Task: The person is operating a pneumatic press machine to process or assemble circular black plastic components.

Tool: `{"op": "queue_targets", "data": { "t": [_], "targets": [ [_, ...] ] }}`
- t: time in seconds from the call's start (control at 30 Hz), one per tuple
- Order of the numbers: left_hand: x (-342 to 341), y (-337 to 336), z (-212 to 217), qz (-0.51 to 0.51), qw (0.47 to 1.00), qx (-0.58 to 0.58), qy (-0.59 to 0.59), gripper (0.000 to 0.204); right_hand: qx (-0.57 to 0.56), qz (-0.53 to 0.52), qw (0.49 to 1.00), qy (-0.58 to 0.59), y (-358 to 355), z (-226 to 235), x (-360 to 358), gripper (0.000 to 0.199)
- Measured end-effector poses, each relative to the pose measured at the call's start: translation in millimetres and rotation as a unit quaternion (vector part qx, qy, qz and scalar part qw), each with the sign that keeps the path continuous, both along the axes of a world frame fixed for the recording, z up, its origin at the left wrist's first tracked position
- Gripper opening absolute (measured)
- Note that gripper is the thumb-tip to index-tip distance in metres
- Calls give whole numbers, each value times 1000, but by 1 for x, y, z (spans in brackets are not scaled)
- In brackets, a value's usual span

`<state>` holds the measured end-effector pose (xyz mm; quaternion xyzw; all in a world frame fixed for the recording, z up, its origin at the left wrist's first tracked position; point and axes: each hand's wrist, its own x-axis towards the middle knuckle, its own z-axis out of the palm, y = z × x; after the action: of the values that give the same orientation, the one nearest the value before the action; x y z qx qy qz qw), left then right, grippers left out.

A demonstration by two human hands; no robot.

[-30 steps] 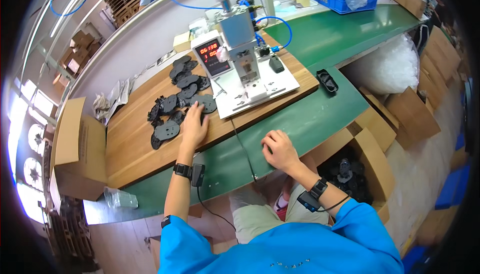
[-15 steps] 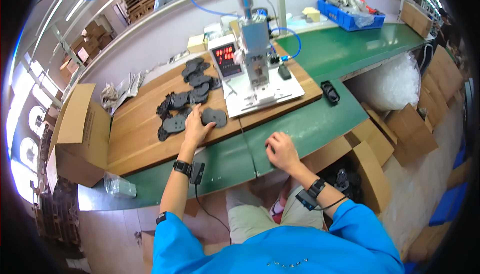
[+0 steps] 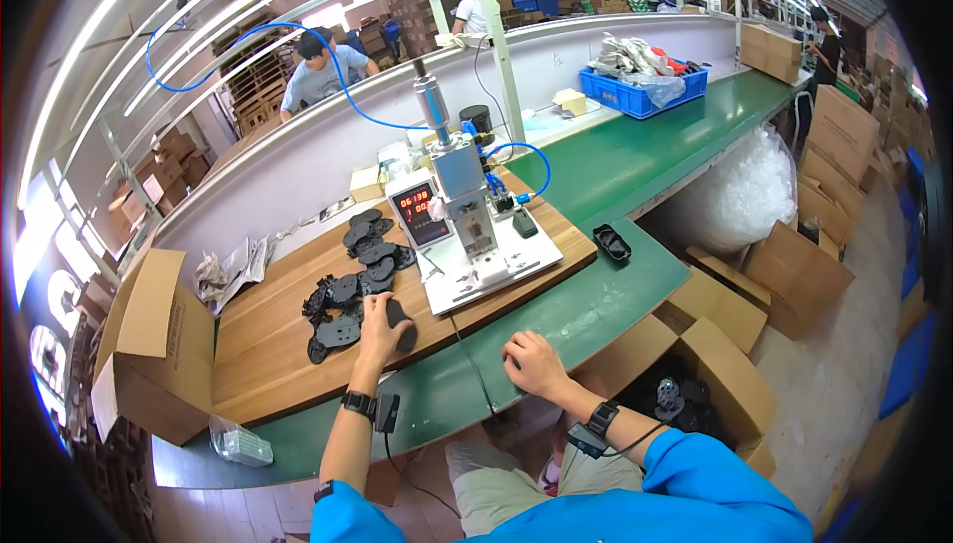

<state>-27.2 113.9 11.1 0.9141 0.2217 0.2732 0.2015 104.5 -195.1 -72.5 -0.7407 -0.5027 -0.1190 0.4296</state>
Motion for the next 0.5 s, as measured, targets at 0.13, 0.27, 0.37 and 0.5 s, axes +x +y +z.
{"op": "queue_targets", "data": {
  "t": [0.13, 0.27, 0.37, 0.5],
  "targets": [
    [-16, -36, 28, -53, 988, 91, -116, 53, -11, -8, 1000, 19, -4, 3, 0, 7],
    [-43, -90, 7, -121, 986, 16, -117, 52, 13, 39, 999, 23, -6, 21, -9, 32],
    [-48, -127, -15, -218, 975, 30, -32, 47, 55, 104, 993, -22, -5, 40, -21, 54],
    [-50, -162, -13, -276, 954, 114, -39, 58, 33, 173, 984, -1, -5, 36, -29, 67]
  ]
}}
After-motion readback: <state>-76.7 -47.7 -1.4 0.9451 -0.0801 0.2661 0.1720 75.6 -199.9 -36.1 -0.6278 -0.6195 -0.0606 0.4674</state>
